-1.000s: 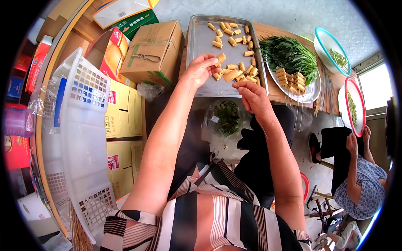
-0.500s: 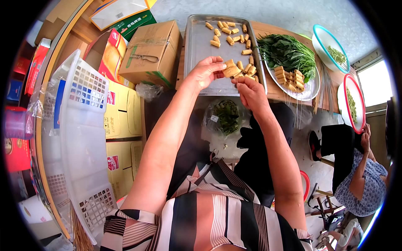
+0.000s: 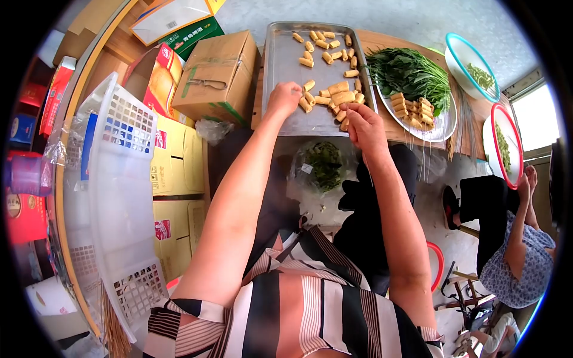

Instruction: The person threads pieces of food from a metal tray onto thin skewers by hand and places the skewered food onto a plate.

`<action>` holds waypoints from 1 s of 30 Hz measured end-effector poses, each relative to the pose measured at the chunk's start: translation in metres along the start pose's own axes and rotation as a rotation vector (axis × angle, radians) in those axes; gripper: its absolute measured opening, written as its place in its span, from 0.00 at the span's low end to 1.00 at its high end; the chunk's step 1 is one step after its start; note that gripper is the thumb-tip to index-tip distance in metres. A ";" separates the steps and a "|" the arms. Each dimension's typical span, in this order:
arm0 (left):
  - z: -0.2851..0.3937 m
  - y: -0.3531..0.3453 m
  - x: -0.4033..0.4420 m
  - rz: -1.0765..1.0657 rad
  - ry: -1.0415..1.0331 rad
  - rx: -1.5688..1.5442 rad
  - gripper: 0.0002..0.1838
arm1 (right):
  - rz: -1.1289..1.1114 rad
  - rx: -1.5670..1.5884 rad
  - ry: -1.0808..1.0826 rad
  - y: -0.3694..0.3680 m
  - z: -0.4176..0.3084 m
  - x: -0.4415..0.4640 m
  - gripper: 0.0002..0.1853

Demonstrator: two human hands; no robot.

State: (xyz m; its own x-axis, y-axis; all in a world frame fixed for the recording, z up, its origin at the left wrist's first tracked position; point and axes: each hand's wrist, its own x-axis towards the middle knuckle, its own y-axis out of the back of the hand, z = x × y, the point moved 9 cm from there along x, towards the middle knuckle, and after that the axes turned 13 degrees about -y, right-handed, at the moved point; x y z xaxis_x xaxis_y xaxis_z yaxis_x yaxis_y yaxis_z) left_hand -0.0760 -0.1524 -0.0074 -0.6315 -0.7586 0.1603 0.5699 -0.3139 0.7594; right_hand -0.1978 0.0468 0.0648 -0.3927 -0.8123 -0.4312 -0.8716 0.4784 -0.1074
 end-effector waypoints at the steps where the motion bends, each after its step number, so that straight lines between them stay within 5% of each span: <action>1: 0.005 0.000 -0.006 -0.055 0.036 0.064 0.11 | -0.003 -0.002 0.011 0.001 -0.001 -0.001 0.11; 4: -0.009 -0.023 -0.013 -0.230 0.004 0.259 0.14 | -0.010 0.002 0.031 0.004 -0.001 -0.002 0.11; 11: 0.003 -0.034 -0.016 -0.235 -0.086 0.427 0.16 | -0.034 0.022 0.054 0.008 -0.002 -0.006 0.10; 14: -0.001 -0.021 -0.015 -0.213 0.091 0.395 0.13 | -0.029 0.005 0.049 0.009 -0.003 -0.007 0.10; 17: 0.011 0.000 -0.014 -0.080 0.106 0.148 0.06 | -0.045 -0.019 0.036 0.007 -0.002 -0.007 0.10; 22: 0.004 -0.003 -0.022 0.183 0.314 -1.197 0.07 | -0.093 -0.073 0.017 -0.006 0.003 -0.005 0.11; 30: 0.004 -0.004 -0.021 0.179 0.345 -1.459 0.11 | -0.129 -0.218 -0.001 -0.020 0.008 -0.006 0.11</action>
State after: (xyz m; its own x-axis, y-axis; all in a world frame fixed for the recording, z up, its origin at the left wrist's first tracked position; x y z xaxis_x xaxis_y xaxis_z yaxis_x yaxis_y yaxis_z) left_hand -0.0669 -0.1327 -0.0120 -0.4663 -0.8752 -0.1290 0.7622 -0.3235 -0.5607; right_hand -0.1753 0.0449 0.0629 -0.2739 -0.8617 -0.4271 -0.9572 0.2875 0.0337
